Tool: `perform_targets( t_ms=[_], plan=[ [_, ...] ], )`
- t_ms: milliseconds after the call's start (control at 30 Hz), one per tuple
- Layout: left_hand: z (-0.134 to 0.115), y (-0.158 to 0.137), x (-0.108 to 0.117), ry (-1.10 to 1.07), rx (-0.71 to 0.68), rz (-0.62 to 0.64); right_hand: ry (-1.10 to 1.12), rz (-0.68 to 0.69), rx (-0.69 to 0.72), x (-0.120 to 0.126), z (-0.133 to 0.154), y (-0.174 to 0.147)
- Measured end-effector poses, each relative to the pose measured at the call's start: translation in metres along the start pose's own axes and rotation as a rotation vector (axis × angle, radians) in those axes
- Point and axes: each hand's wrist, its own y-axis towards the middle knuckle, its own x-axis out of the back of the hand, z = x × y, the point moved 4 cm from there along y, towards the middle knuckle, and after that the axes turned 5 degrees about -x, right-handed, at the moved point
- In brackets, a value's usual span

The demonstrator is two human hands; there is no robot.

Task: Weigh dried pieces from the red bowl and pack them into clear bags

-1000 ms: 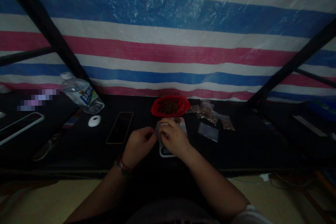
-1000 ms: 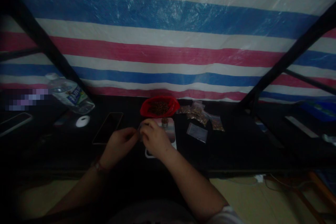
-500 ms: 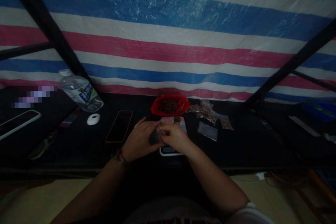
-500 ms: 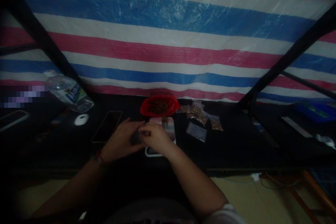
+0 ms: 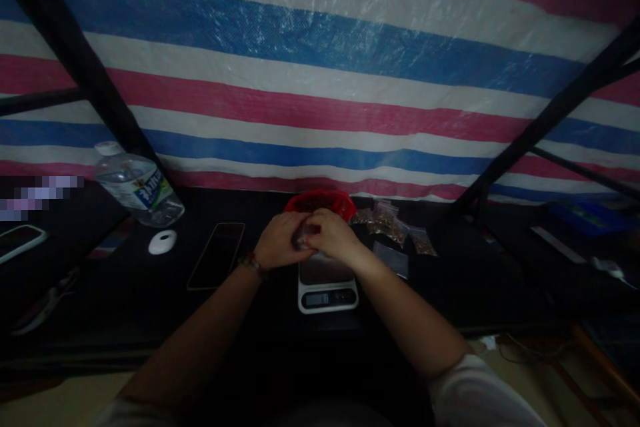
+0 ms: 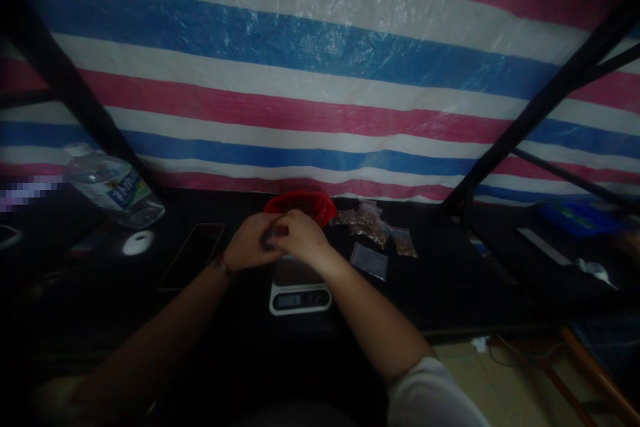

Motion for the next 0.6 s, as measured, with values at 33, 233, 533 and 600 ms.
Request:
perform_targets(
  t_ms=[33,233,533,600],
  plan=[
    [0.006,0.003,-0.003,-0.014,-0.014,-0.027,0.021,-0.010,0.031,0.004,-0.004,0.006],
    [0.052,0.000,-0.010,0.036,0.110,-0.149,0.014,-0.054,-0.032,0.025,-0.050,0.043],
    [0.088,-0.024,-0.022,-0.036,0.286,-0.198,-0.278,0.321,-0.103,-0.038,-0.109,0.093],
    [0.088,-0.023,-0.025,-0.043,0.280,-0.172,-0.286,0.347,-0.120,-0.044,-0.112,0.099]
  ],
)
